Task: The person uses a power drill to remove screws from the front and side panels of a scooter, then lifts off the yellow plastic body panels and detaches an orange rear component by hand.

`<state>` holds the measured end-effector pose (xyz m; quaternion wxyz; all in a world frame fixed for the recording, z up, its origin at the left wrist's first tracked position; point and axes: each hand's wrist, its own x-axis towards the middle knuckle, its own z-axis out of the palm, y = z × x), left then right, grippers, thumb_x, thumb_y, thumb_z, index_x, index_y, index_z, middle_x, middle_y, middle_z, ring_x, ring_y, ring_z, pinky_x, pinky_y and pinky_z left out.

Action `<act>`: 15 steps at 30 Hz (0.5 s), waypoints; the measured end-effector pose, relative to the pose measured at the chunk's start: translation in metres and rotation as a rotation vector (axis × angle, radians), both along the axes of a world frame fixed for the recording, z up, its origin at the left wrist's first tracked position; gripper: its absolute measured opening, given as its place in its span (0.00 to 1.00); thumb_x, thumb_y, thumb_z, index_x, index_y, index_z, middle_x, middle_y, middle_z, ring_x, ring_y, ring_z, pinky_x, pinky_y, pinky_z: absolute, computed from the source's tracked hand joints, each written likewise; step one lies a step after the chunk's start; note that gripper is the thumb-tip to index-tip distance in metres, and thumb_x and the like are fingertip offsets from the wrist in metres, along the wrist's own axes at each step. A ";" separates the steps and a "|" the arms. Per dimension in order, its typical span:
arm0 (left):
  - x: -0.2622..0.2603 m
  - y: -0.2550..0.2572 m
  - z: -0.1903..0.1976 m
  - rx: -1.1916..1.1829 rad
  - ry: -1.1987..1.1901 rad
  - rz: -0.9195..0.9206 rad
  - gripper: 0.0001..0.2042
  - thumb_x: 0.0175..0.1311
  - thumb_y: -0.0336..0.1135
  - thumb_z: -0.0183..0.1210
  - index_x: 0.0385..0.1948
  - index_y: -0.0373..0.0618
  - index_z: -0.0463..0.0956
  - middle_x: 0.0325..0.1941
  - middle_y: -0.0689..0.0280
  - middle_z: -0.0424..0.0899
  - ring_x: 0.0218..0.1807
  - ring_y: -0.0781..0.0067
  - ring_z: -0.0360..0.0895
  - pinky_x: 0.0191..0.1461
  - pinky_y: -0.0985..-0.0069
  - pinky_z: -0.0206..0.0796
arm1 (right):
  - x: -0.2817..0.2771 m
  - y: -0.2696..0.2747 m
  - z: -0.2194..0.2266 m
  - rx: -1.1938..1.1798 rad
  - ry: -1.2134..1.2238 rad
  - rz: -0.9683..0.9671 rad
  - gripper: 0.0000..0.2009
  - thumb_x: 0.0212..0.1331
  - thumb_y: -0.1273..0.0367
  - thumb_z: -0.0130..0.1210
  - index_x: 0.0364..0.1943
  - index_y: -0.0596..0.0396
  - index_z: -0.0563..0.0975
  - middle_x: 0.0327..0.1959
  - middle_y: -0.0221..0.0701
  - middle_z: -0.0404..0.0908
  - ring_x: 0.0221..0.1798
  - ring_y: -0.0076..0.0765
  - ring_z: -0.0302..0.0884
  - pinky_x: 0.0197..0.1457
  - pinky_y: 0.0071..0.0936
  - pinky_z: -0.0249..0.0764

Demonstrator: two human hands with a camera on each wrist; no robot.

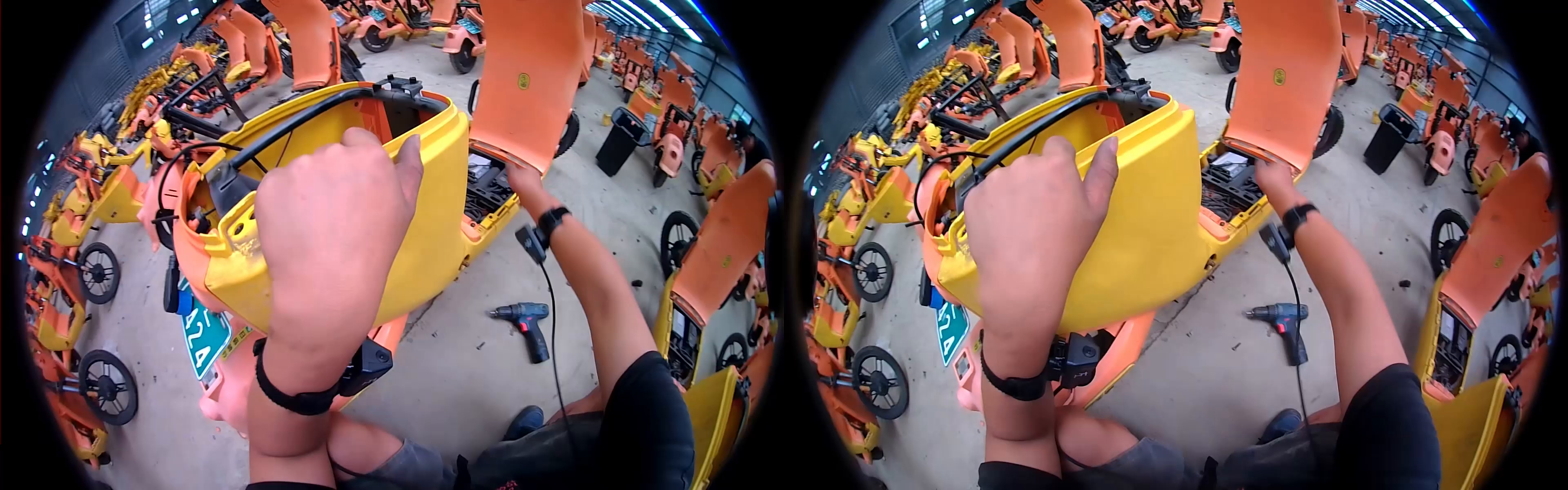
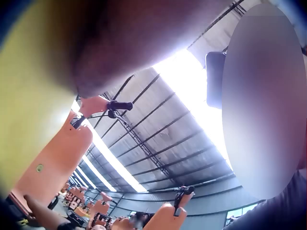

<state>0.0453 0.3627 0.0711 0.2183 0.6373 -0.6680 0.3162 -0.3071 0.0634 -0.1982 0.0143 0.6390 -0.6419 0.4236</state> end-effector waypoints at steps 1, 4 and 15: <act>-0.005 -0.001 0.000 -0.025 -0.039 0.034 0.22 0.65 0.53 0.55 0.18 0.47 0.77 0.14 0.60 0.80 0.19 0.61 0.82 0.26 0.67 0.73 | 0.005 0.023 0.009 0.593 -0.199 -0.251 0.32 0.59 0.49 0.57 0.59 0.61 0.74 0.56 0.54 0.78 0.56 0.60 0.78 0.55 0.49 0.77; -0.016 -0.001 0.002 -0.044 -0.106 0.164 0.23 0.65 0.55 0.55 0.18 0.45 0.77 0.13 0.58 0.79 0.18 0.57 0.81 0.26 0.65 0.73 | -0.003 0.036 -0.044 0.628 -0.850 -0.406 0.40 0.59 0.42 0.56 0.67 0.57 0.66 0.62 0.46 0.73 0.63 0.61 0.71 0.57 0.61 0.73; -0.015 -0.004 0.028 0.381 -0.034 0.032 0.23 0.65 0.54 0.59 0.34 0.37 0.80 0.14 0.51 0.75 0.21 0.48 0.78 0.26 0.60 0.67 | -0.001 0.040 -0.127 0.088 -1.685 0.099 0.41 0.65 0.36 0.45 0.64 0.62 0.68 0.58 0.38 0.76 0.59 0.38 0.74 0.64 0.32 0.68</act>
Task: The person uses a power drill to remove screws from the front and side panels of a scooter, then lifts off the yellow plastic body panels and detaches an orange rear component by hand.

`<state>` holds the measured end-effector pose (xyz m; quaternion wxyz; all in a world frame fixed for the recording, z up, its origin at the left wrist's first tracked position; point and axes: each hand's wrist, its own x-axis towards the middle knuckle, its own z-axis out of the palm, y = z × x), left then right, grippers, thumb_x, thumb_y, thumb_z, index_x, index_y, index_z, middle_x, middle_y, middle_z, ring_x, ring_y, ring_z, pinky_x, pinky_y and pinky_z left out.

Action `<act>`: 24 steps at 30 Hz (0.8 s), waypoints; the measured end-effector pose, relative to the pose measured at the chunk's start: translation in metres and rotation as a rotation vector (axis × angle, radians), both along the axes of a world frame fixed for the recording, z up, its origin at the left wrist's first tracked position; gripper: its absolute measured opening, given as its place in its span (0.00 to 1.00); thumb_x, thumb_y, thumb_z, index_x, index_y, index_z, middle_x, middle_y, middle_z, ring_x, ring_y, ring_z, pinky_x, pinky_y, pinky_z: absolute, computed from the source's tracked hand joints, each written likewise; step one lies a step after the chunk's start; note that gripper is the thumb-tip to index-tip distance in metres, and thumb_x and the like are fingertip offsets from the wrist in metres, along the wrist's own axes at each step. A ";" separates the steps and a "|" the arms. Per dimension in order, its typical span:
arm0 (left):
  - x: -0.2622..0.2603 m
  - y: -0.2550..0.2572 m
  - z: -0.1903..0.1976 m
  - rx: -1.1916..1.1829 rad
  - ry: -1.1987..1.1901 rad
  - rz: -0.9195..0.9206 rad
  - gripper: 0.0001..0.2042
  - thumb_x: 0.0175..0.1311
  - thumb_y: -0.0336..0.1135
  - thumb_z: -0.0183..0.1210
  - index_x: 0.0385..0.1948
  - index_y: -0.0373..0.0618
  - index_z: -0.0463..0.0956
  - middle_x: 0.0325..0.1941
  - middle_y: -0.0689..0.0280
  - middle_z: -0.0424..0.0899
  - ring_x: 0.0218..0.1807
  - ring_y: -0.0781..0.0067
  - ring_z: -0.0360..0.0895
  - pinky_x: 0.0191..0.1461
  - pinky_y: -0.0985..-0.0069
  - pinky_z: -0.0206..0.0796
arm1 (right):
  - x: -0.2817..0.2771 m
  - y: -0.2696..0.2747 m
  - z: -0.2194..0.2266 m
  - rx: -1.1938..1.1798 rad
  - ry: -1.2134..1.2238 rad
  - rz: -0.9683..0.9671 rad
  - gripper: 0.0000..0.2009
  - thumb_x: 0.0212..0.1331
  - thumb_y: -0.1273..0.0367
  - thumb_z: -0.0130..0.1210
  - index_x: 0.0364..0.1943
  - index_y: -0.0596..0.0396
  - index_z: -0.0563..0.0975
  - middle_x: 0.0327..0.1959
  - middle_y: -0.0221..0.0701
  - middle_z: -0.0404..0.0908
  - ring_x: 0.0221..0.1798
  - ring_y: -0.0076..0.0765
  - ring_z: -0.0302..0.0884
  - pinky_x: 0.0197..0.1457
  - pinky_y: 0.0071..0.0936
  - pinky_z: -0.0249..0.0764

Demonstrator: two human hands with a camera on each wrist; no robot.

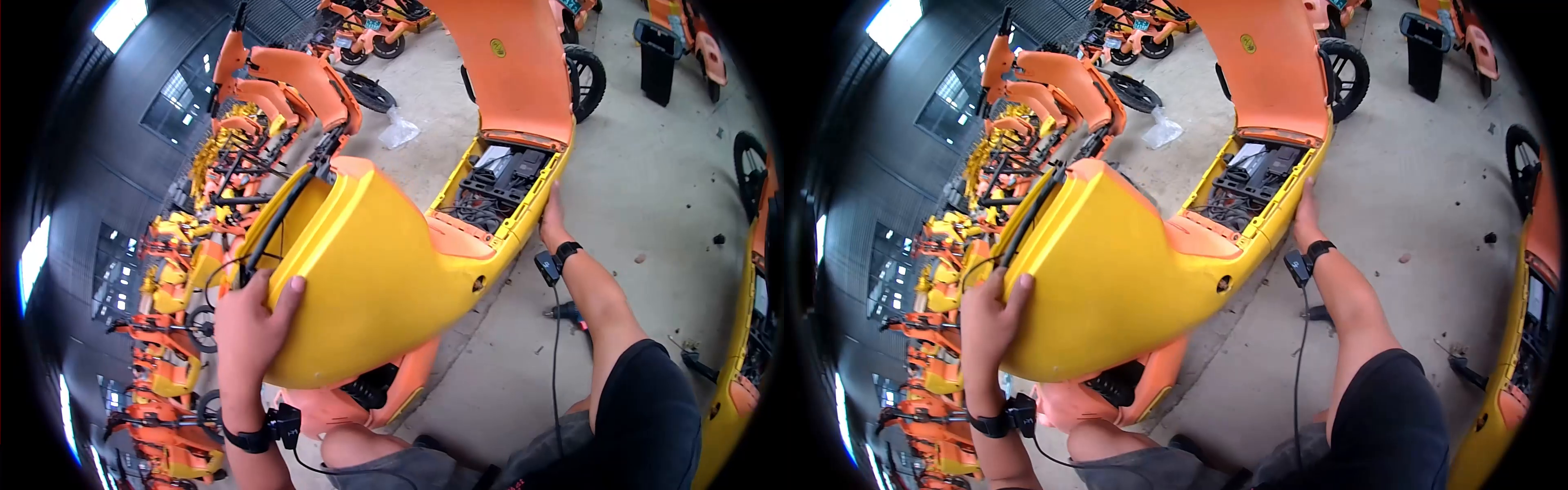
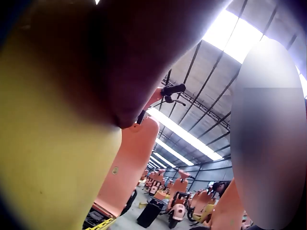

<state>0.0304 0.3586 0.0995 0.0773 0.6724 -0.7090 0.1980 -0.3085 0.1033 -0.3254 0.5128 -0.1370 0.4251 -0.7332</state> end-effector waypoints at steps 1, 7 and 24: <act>-0.004 -0.001 0.001 0.018 0.068 0.002 0.23 0.66 0.54 0.58 0.35 0.38 0.81 0.14 0.52 0.75 0.21 0.48 0.78 0.26 0.61 0.67 | 0.001 -0.006 -0.008 -0.029 -0.025 -0.058 0.40 0.65 0.37 0.45 0.63 0.62 0.69 0.55 0.37 0.77 0.56 0.37 0.75 0.61 0.33 0.70; 0.005 -0.005 -0.013 -0.103 0.109 0.002 0.23 0.73 0.49 0.52 0.23 0.37 0.76 0.11 0.54 0.68 0.13 0.55 0.65 0.20 0.65 0.57 | 0.003 -0.019 -0.015 -0.129 -0.333 -0.040 0.31 0.67 0.41 0.47 0.57 0.55 0.72 0.44 0.33 0.78 0.43 0.34 0.77 0.50 0.35 0.76; 0.050 -0.033 -0.026 -0.115 0.445 0.124 0.31 0.73 0.59 0.48 0.28 0.33 0.80 0.18 0.70 0.73 0.22 0.84 0.65 0.27 0.80 0.56 | 0.003 -0.016 0.006 -0.077 -0.289 -0.120 0.27 0.70 0.49 0.50 0.55 0.63 0.73 0.46 0.36 0.79 0.43 0.33 0.79 0.50 0.30 0.77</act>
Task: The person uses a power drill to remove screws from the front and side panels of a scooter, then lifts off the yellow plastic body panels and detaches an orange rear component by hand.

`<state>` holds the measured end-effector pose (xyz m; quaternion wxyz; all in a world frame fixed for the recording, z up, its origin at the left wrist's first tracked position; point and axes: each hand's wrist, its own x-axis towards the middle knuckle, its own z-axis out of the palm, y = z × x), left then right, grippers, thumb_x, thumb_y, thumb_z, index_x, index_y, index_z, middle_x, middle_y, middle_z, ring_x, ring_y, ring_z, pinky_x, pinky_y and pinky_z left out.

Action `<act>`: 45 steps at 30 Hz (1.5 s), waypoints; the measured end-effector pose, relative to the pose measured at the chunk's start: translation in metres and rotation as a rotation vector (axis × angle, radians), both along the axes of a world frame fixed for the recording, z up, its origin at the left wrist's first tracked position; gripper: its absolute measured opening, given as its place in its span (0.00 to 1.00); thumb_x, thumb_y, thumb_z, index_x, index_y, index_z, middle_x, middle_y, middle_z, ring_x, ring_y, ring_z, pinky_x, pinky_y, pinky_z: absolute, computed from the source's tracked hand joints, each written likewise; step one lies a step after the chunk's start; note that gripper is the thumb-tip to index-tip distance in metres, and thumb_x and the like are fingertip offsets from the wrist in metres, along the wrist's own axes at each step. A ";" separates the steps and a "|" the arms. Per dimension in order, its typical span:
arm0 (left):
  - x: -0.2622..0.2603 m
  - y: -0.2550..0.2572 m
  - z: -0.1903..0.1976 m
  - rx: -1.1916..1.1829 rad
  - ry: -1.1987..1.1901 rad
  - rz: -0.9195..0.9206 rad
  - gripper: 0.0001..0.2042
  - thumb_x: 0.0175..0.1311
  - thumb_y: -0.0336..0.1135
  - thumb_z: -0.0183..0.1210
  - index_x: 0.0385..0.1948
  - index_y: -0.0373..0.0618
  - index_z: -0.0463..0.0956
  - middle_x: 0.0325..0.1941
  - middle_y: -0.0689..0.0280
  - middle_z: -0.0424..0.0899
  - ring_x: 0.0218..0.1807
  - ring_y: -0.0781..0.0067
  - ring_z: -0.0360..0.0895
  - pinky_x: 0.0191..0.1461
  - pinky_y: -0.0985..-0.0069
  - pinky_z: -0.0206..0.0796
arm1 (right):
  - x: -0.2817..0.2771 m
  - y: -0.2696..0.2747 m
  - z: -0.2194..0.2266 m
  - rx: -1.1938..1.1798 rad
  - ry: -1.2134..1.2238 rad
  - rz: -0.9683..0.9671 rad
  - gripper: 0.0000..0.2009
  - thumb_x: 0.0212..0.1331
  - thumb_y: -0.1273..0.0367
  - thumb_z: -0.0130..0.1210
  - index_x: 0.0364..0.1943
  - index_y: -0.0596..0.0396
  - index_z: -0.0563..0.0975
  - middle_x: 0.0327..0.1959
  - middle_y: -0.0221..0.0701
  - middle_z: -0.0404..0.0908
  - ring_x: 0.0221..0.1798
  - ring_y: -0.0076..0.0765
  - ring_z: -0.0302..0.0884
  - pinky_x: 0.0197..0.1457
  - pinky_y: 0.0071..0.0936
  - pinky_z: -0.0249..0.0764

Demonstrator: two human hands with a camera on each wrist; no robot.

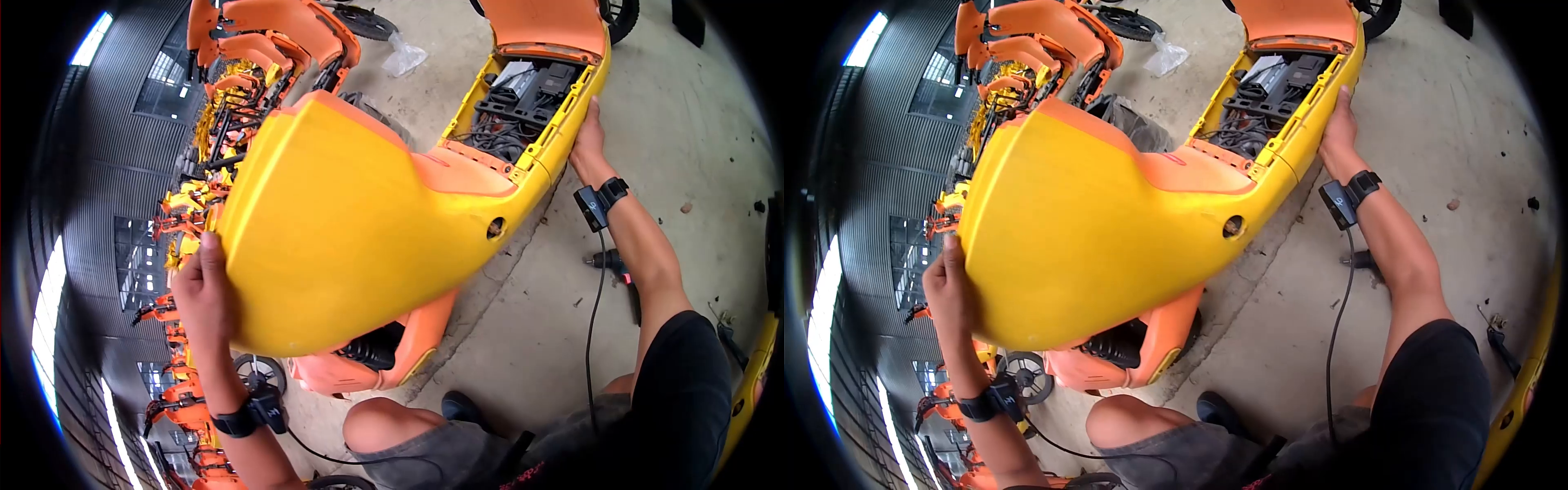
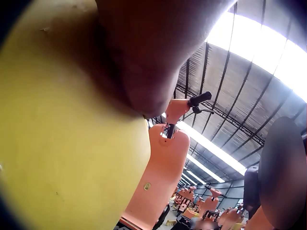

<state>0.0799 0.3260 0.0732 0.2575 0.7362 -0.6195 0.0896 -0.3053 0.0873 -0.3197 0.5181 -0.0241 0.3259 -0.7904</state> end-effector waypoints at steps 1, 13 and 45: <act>0.012 -0.002 0.002 0.042 -0.080 0.004 0.31 0.73 0.59 0.48 0.25 0.34 0.78 0.17 0.71 0.71 0.21 0.83 0.62 0.25 0.79 0.53 | 0.000 0.002 0.005 -0.016 0.012 0.000 0.27 0.70 0.50 0.50 0.56 0.63 0.73 0.47 0.36 0.79 0.44 0.33 0.80 0.50 0.31 0.77; 0.076 -0.033 -0.020 0.016 -0.013 -0.074 0.29 0.76 0.55 0.46 0.24 0.35 0.76 0.19 0.73 0.71 0.23 0.84 0.61 0.27 0.80 0.54 | -0.005 0.007 0.008 -0.124 0.217 -0.046 0.30 0.67 0.50 0.56 0.56 0.67 0.72 0.47 0.38 0.81 0.45 0.33 0.80 0.50 0.30 0.76; 0.126 -0.064 -0.039 -0.075 0.063 -0.097 0.32 0.74 0.56 0.45 0.31 0.27 0.79 0.23 0.58 0.81 0.26 0.71 0.74 0.35 0.69 0.66 | -0.186 0.305 -0.130 0.861 1.867 1.465 0.34 0.52 0.39 0.58 0.47 0.58 0.82 0.50 0.47 0.82 0.56 0.49 0.79 0.57 0.37 0.76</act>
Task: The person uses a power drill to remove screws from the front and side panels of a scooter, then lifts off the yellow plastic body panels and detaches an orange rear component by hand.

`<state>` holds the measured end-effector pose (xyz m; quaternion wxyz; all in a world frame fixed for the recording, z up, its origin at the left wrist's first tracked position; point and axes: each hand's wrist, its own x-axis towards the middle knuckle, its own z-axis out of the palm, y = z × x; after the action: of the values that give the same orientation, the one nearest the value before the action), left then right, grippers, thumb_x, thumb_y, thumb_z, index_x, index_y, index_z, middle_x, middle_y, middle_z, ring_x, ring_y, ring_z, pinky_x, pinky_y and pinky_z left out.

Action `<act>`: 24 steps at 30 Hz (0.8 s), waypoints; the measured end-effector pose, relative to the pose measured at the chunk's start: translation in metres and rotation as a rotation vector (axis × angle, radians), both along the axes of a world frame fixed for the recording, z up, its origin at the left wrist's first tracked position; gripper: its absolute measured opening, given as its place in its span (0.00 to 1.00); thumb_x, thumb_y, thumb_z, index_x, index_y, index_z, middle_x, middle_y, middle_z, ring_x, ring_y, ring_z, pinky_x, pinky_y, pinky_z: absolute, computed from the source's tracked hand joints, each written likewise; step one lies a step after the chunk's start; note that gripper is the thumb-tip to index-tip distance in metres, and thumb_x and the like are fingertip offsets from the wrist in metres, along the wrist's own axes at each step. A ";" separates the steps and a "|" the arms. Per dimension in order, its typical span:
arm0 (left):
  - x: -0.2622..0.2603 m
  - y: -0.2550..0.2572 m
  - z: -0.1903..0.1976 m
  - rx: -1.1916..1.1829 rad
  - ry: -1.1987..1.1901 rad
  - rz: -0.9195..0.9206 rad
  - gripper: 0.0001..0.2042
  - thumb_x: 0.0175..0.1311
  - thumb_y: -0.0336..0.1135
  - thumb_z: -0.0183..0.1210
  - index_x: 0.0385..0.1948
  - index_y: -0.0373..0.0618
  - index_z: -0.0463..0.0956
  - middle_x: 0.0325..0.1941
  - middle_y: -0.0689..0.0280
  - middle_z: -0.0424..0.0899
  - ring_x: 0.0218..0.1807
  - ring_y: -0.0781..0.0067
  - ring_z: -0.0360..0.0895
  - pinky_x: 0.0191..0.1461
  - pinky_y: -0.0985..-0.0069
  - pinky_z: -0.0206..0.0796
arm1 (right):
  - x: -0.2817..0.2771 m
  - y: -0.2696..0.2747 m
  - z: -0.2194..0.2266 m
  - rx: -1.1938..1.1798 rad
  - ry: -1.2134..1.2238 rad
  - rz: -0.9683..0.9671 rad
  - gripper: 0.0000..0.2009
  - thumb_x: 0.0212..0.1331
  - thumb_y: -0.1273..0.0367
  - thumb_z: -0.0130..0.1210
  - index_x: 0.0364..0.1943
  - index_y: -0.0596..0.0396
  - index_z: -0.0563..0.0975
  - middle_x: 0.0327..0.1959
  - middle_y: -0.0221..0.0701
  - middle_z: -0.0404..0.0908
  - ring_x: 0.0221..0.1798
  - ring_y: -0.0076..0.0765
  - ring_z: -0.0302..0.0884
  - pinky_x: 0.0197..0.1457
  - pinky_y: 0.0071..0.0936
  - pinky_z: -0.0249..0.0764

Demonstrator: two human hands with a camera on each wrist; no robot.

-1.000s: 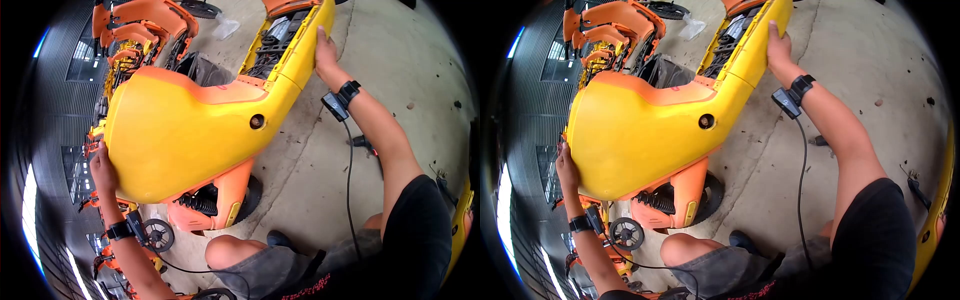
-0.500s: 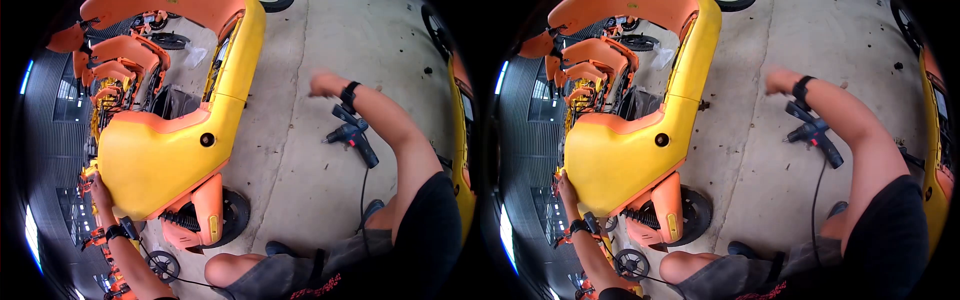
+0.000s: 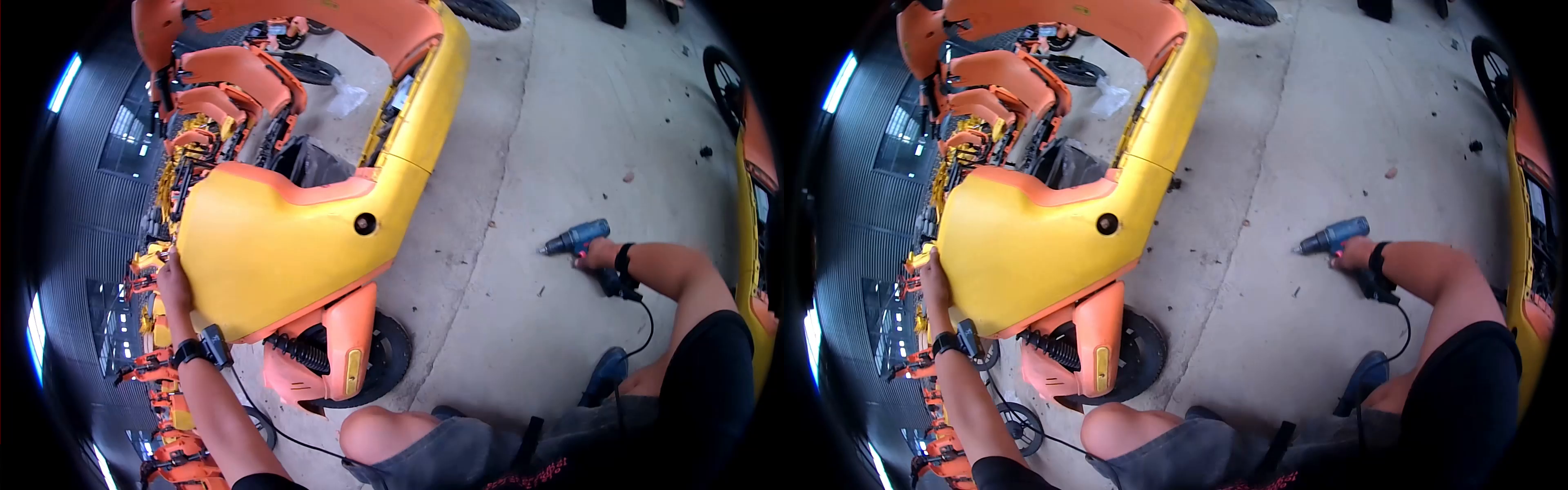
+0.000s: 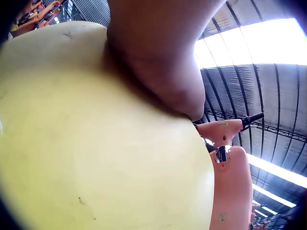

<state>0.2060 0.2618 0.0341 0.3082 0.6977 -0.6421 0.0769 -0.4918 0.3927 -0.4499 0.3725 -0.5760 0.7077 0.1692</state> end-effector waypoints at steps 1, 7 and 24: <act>0.001 0.000 0.000 0.004 0.001 0.012 0.32 0.74 0.56 0.46 0.29 0.27 0.78 0.22 0.58 0.80 0.25 0.72 0.72 0.33 0.69 0.65 | 0.005 0.004 0.000 -0.043 -0.001 -0.072 0.34 0.52 0.39 0.59 0.47 0.58 0.82 0.50 0.48 0.82 0.56 0.49 0.79 0.58 0.37 0.76; -0.020 0.010 0.014 0.058 -0.177 0.152 0.32 0.73 0.56 0.46 0.33 0.26 0.78 0.26 0.50 0.82 0.29 0.62 0.76 0.37 0.66 0.66 | 0.019 0.008 0.021 -0.189 -0.106 -0.373 0.28 0.49 0.47 0.64 0.42 0.60 0.83 0.45 0.48 0.83 0.51 0.46 0.82 0.55 0.35 0.77; -0.004 0.003 0.015 0.093 0.008 0.002 0.31 0.73 0.56 0.47 0.32 0.28 0.81 0.27 0.60 0.84 0.28 0.70 0.77 0.35 0.72 0.67 | 0.192 -0.028 0.138 0.104 -0.899 -0.366 0.26 0.55 0.51 0.62 0.44 0.62 0.77 0.33 0.33 0.77 0.28 0.30 0.74 0.31 0.34 0.71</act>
<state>0.2018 0.2647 0.0489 0.2779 0.7121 -0.6432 0.0444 -0.2994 0.3652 -0.3119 0.6931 -0.4386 0.5572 -0.1293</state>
